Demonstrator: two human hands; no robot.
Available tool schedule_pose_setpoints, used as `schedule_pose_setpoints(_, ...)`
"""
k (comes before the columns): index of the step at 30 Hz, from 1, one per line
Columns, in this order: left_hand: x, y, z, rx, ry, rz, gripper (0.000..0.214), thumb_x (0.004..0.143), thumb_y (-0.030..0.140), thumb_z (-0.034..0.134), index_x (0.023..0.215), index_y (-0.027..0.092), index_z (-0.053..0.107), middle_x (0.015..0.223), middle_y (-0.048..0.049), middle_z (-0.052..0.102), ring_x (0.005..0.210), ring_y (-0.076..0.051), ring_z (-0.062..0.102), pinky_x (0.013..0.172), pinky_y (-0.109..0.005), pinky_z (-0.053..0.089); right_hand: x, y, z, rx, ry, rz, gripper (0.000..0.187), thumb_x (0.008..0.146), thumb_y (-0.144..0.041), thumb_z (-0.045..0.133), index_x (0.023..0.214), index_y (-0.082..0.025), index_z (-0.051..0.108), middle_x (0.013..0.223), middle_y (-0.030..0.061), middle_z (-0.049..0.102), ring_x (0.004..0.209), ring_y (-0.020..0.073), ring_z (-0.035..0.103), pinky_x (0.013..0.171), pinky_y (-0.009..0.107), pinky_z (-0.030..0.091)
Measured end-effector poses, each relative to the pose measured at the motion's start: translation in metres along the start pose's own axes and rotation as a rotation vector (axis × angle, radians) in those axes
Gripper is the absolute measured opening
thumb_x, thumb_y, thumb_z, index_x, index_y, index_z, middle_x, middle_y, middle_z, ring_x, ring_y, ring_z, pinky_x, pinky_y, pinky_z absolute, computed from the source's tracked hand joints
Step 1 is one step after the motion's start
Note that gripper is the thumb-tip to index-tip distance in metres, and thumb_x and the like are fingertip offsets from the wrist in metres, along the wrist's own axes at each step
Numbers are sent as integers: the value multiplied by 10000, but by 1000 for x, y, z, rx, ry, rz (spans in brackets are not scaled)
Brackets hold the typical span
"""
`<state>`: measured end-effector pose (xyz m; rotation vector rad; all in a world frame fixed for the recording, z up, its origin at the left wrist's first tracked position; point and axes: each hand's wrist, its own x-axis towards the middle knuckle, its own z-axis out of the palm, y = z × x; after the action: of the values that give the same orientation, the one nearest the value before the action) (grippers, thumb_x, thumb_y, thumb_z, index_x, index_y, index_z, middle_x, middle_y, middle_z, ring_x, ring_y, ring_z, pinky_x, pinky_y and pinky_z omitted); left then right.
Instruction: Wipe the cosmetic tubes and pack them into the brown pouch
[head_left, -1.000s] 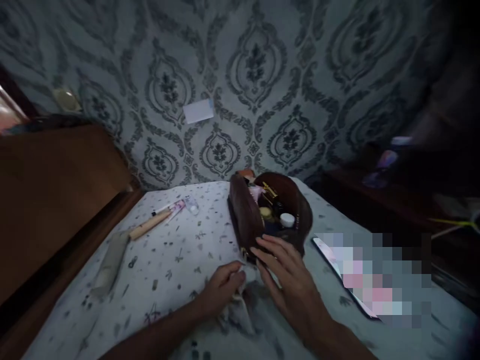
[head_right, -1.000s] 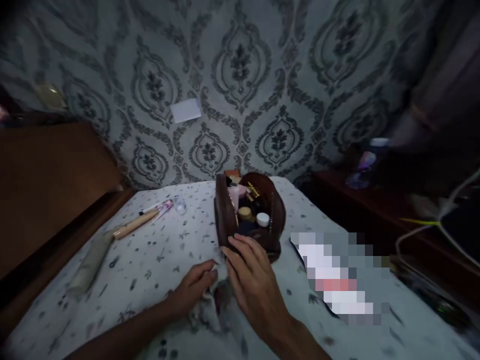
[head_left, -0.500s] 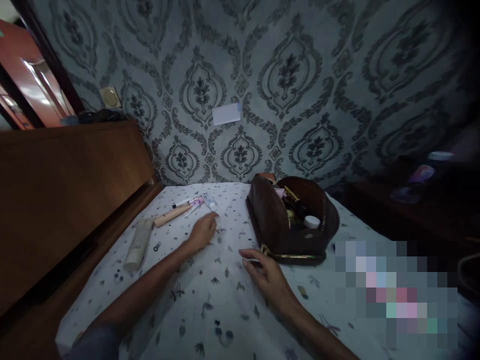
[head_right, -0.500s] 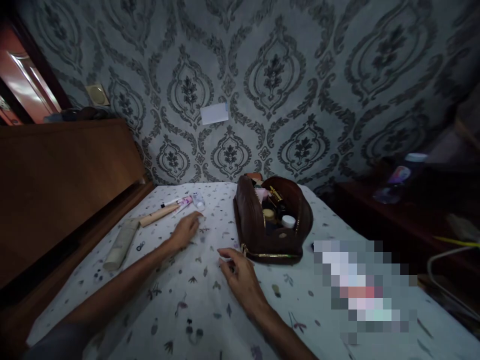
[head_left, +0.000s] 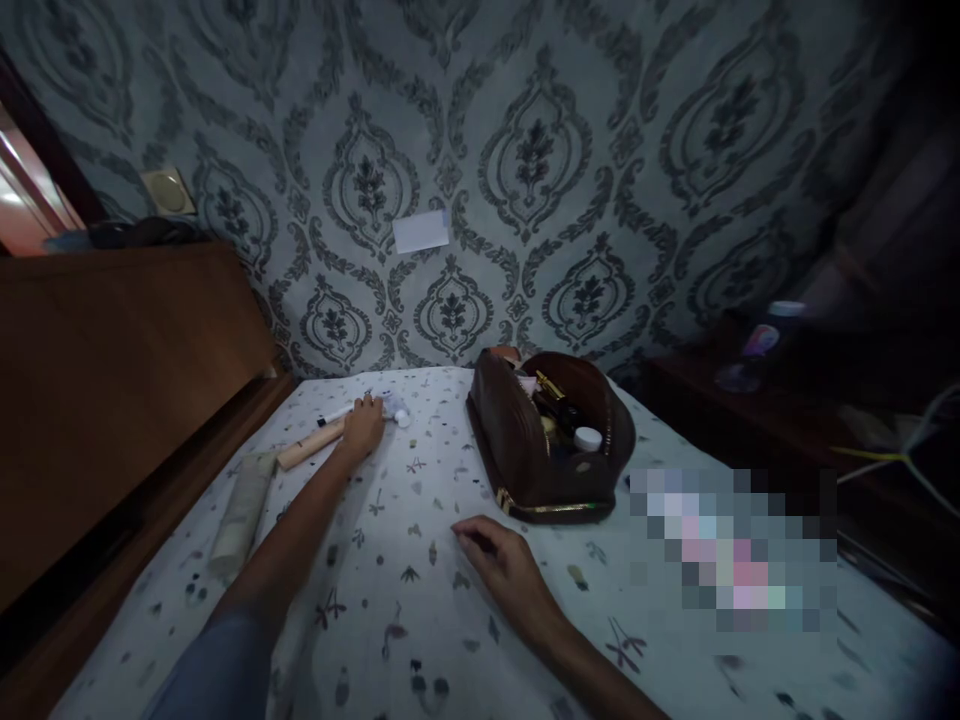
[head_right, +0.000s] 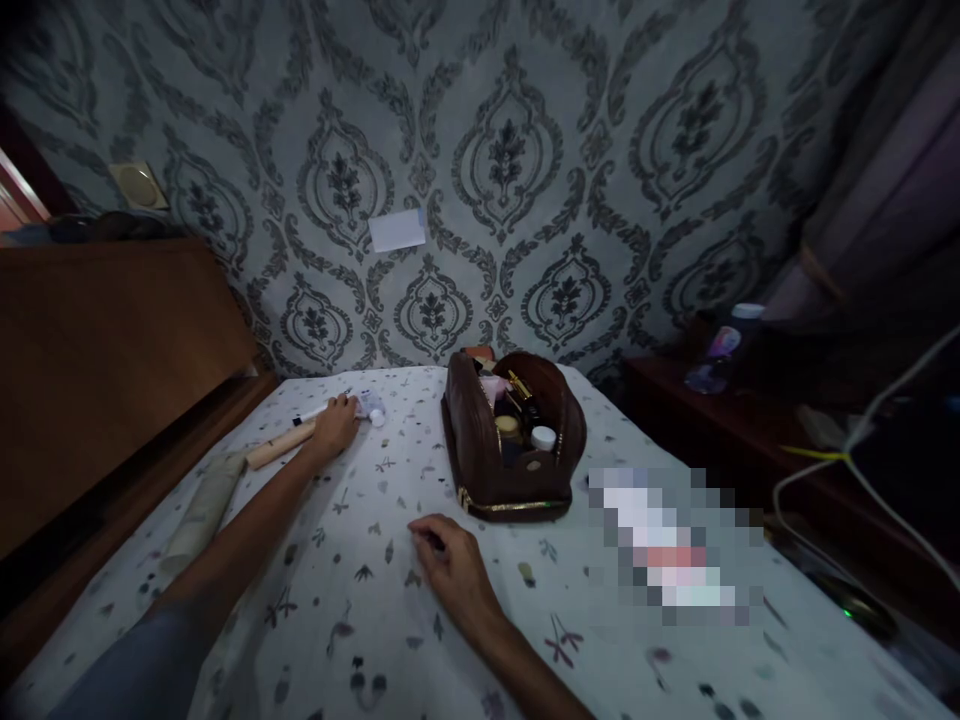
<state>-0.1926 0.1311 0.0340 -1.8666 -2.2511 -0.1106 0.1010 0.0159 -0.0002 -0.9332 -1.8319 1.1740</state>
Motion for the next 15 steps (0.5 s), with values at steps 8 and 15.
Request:
schedule_pose_setpoints(8,-1,15,-5,77,-40,287,416,956,133,386,1326,274,517,1298,-126,500,1231,-296,429,895,-403,481,2,2,0,-5,2,3,320,837,-396,522,883,-163,735,867,94,738,844,244,678,784,342,511)
schedule_pose_setpoints(15,-11,43,-28,77,-68,482,298,945,117,437,1184,210,590,1187,-139,556,1158,-285,482,854,-388,510,3,2,-4,-37,24,-3,286,844,-380,535,899,-184,734,881,84,752,861,252,686,792,358,533)
